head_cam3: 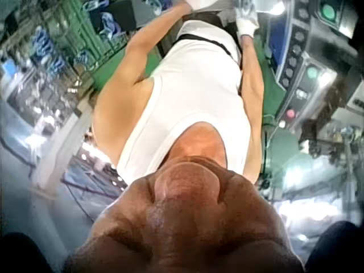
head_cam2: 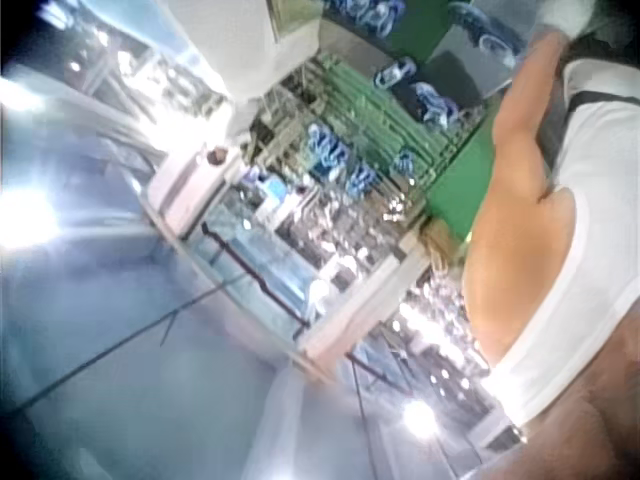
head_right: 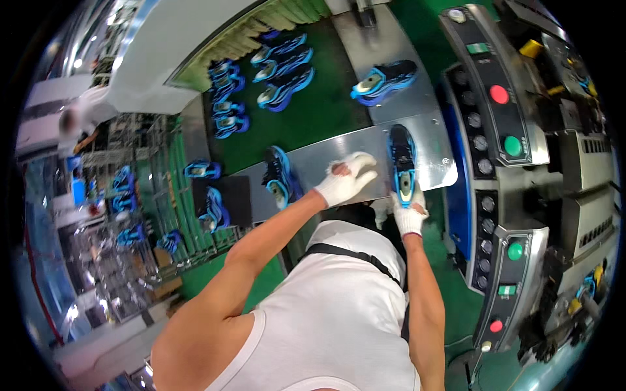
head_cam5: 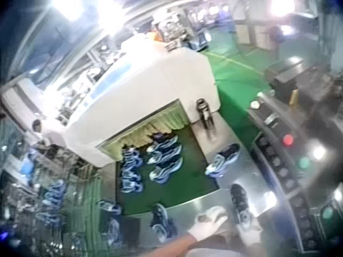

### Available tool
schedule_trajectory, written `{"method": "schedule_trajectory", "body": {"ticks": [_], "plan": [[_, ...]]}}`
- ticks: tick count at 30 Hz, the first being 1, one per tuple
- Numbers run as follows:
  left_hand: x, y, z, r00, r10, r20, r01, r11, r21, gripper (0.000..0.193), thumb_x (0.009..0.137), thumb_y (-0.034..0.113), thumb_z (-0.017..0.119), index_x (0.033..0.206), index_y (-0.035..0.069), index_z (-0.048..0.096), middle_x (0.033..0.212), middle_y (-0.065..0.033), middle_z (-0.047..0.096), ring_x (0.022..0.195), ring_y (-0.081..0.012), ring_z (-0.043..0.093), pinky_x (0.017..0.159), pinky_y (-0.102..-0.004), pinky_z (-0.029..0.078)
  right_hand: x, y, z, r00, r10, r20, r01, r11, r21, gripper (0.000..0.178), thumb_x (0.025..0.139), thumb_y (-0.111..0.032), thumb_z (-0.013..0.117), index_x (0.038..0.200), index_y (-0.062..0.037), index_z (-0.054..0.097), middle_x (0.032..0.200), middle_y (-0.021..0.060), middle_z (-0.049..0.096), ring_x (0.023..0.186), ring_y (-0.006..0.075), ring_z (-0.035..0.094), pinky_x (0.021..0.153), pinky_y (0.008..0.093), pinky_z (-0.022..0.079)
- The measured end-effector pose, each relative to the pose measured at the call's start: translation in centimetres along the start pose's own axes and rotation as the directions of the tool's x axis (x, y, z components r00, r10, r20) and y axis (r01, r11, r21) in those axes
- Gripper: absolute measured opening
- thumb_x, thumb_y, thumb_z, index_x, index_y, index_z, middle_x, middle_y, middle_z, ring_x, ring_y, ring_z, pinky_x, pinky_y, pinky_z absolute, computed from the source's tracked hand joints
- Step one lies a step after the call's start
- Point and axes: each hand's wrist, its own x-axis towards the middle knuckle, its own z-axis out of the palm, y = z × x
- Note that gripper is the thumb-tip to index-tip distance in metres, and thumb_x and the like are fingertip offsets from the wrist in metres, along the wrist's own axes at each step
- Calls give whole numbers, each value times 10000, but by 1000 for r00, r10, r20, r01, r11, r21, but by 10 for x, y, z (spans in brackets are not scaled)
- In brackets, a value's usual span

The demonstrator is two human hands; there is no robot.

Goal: The person places blue shoes into a machine for sole pressing or lasting, then retrieves them and sets them on a conveyor belt.

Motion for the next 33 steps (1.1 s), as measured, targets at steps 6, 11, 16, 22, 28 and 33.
{"method": "schedule_trajectory", "body": {"ticks": [6,11,16,22,28,33], "plan": [[-131,-126,-99,930,-105,-352,218,930,297,319,799,95,789,1098,39,697,1202,-188,665,1153,-382,617,1021,-456,496,-13,-7,-25,992,1,125,22,983,-184,832,826,-298,836,1488,31,454,1370,243,629,1246,351,633,1042,420,495],[-156,-162,-127,903,-420,-94,428,900,85,395,849,103,738,1228,19,668,1260,-179,669,1190,-356,644,1012,-409,515,-27,-31,-62,981,-42,191,49,998,-30,815,840,-250,818,1484,68,434,1419,269,580,1317,351,583,1083,398,475],[-136,-187,-134,915,-400,50,370,883,287,335,934,190,639,1238,56,683,1236,-181,691,1172,-376,643,1022,-446,494,-36,-8,-92,981,90,172,-77,994,-81,804,873,-227,799,1529,25,410,1505,270,516,1365,384,544,1121,425,454],[-109,-182,-158,855,-482,192,389,840,377,320,907,170,660,1206,67,713,1183,-175,720,1113,-352,680,964,-434,528,-46,14,-106,968,203,145,-200,979,-39,819,916,-189,765,1565,26,314,1573,271,418,1457,375,442,1178,441,403],[-96,-198,-172,793,-514,327,420,850,318,326,886,155,667,1196,65,712,978,-119,753,803,-203,759,747,-336,597,-33,-27,-91,967,163,194,-173,984,37,821,909,-200,775,1557,41,331,1559,283,421,1455,391,437,1176,460,405],[-90,-176,-188,723,-577,380,512,817,266,333,898,177,669,1209,61,700,1017,-107,757,836,-201,762,774,-336,598,-2,-63,-60,987,28,156,-13,995,-95,788,884,-266,802,1505,45,429,1462,278,544,1361,336,555,1115,414,461]]}}
